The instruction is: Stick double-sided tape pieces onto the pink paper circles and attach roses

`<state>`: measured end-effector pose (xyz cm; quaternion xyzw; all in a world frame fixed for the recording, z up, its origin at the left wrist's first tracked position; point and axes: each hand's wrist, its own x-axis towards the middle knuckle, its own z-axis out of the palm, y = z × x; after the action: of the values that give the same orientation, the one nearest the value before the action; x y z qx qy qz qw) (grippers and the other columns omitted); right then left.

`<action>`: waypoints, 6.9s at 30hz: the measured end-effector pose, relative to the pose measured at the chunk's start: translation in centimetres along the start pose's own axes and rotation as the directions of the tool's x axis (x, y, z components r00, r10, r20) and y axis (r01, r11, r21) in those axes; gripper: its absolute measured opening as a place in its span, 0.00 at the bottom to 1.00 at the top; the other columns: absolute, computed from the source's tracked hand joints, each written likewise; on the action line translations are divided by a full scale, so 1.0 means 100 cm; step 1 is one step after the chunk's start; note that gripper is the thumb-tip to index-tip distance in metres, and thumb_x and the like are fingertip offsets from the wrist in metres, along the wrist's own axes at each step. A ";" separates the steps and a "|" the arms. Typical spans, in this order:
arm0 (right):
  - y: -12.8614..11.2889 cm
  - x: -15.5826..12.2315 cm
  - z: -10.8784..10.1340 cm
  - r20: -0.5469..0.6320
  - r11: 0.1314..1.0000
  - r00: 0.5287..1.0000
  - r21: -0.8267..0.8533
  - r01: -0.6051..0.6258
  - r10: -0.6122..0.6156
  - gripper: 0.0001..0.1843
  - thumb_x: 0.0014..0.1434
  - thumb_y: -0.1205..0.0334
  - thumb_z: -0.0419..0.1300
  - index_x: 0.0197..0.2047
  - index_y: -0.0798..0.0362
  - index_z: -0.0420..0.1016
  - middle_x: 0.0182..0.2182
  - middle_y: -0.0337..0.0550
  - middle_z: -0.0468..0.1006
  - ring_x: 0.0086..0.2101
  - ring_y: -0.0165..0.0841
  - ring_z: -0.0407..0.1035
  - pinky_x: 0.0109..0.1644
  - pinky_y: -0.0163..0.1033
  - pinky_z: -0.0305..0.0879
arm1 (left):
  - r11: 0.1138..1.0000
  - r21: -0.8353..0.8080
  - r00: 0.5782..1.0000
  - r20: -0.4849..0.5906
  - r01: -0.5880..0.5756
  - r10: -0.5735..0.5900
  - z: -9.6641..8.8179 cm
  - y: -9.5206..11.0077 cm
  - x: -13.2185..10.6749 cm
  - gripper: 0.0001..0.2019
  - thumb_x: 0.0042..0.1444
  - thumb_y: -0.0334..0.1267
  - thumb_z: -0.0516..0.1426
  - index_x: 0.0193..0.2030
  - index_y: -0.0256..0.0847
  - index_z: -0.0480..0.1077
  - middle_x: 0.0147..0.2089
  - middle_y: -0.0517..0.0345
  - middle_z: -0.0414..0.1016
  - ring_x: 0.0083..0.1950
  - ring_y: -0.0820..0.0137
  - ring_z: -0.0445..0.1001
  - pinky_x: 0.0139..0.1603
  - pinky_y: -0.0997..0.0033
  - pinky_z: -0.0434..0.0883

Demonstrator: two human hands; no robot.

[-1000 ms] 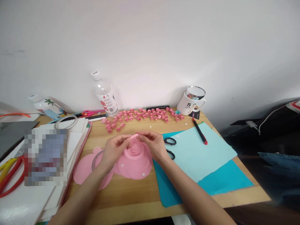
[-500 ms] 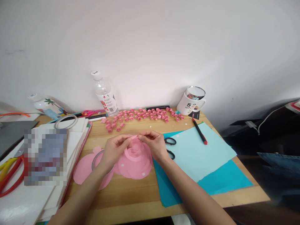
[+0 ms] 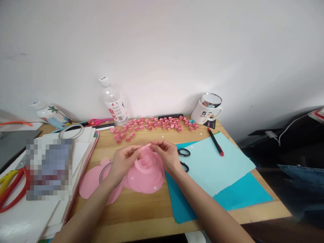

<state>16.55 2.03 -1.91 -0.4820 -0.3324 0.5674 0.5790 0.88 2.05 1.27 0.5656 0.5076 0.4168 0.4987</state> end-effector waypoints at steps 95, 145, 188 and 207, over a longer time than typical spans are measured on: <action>-0.002 -0.003 0.002 0.054 0.995 0.997 -0.080 0.059 -0.055 0.12 0.40 0.56 0.70 0.29 0.53 0.79 0.29 0.43 0.80 0.27 0.32 0.71 0.37 0.40 0.69 | 1.000 0.026 1.000 0.014 -0.007 0.007 -0.001 -0.002 0.000 0.10 0.49 0.41 0.59 0.32 0.37 0.77 0.34 0.52 0.79 0.36 0.65 0.75 0.37 0.70 0.70; 0.001 -0.001 0.001 0.017 0.993 0.995 -0.053 0.101 -0.101 0.09 0.41 0.60 0.70 0.27 0.52 0.78 0.26 0.40 0.79 0.28 0.30 0.71 0.36 0.38 0.68 | 0.999 -0.031 0.999 -0.001 0.035 -0.035 -0.003 0.000 0.000 0.08 0.51 0.37 0.58 0.33 0.34 0.75 0.22 0.59 0.71 0.24 0.74 0.67 0.26 0.76 0.64; -0.002 -0.002 0.001 -0.007 0.997 0.998 -0.025 0.069 -0.069 0.10 0.39 0.60 0.71 0.25 0.53 0.75 0.22 0.36 0.75 0.23 0.27 0.67 0.34 0.36 0.67 | 0.994 -0.095 0.998 0.037 0.050 -0.047 -0.003 -0.002 0.001 0.08 0.51 0.39 0.58 0.32 0.35 0.75 0.20 0.60 0.71 0.23 0.75 0.67 0.26 0.76 0.65; 0.002 0.001 0.000 -0.003 0.999 0.999 0.018 0.044 -0.044 0.12 0.41 0.58 0.70 0.30 0.52 0.79 0.29 0.41 0.80 0.28 0.29 0.72 0.37 0.37 0.69 | 0.996 -0.076 0.999 0.023 0.045 -0.044 -0.004 -0.003 0.002 0.09 0.52 0.39 0.58 0.32 0.35 0.75 0.19 0.61 0.69 0.22 0.75 0.66 0.25 0.77 0.64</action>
<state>16.49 2.11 -2.14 -0.4701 -0.3370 0.5567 0.5963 0.47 2.34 1.03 0.5391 0.4982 0.4186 0.5346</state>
